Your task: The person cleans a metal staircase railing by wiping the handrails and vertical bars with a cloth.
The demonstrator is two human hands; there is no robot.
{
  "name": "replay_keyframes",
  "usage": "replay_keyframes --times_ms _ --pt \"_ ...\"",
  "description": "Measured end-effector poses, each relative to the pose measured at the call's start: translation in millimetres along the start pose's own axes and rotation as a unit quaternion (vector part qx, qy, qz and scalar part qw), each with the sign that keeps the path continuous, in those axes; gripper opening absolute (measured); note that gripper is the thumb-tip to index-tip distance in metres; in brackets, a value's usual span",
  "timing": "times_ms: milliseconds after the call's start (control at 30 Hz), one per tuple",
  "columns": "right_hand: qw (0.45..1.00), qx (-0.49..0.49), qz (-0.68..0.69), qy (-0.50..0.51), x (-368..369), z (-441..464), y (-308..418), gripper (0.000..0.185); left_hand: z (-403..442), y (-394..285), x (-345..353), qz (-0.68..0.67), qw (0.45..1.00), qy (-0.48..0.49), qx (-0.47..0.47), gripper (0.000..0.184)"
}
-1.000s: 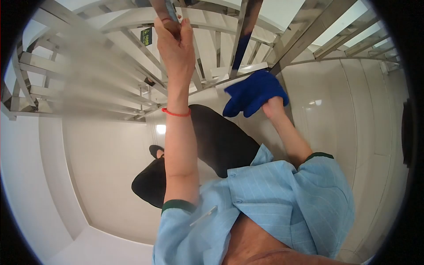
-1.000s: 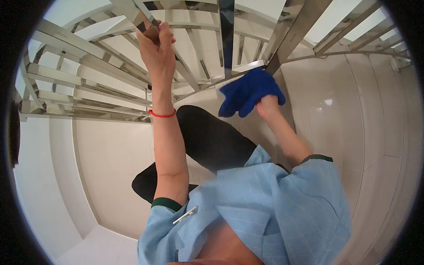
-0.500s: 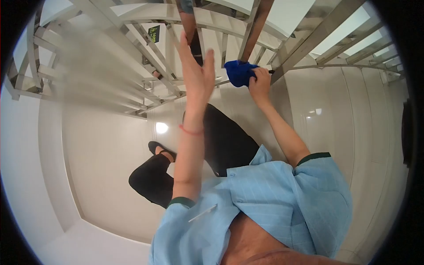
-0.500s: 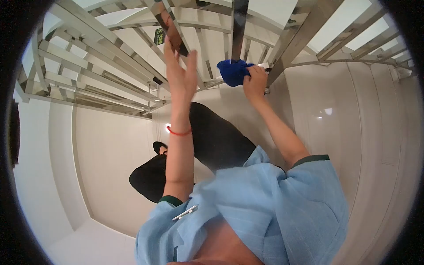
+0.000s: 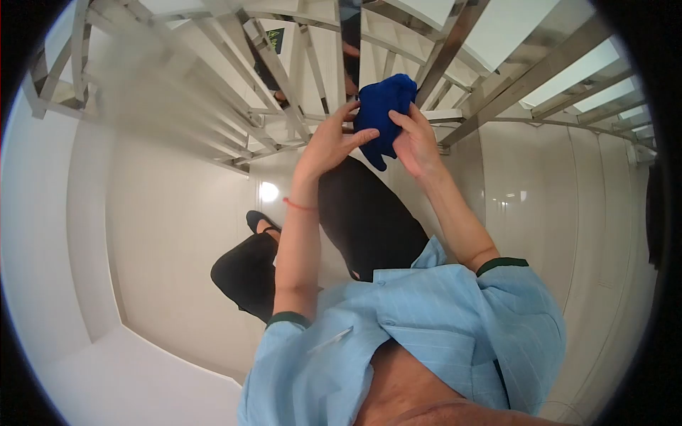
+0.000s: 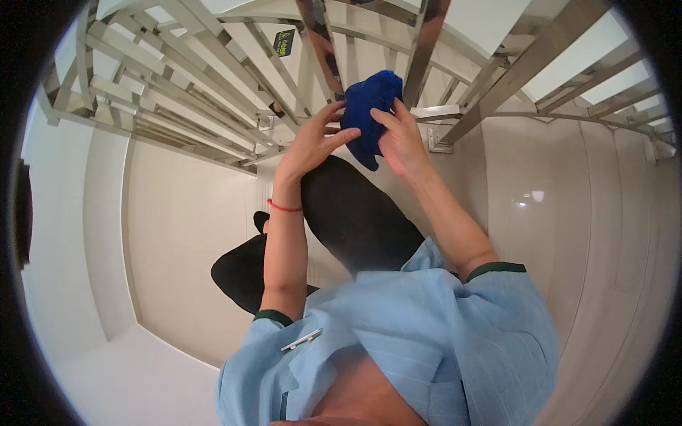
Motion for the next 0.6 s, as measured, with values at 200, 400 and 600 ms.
replay_keyframes --times_ms 200,400,600 --pt "0.98 -0.043 -0.179 0.076 8 17 -20 0.037 11 53 -26 -0.218 0.975 -0.035 -0.016 0.034" --pt "0.941 0.034 -0.317 0.111 -35 30 -74 0.031 -13 129 -40 -0.223 0.906 -0.36 0.02 0.022" --pt "0.915 -0.027 -0.392 0.096 -58 38 -90 0.033 2 172 -42 -0.364 0.826 -0.43 0.007 0.024"
Point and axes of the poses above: each hand's wrist, its own z-axis towards the middle knuckle, its own x-axis out of the palm, y = z × x, the point moved 8 cm from there along z, towards the middle knuckle, and after that the axes turned 12 degrees about -x, right-handed, at the moved point
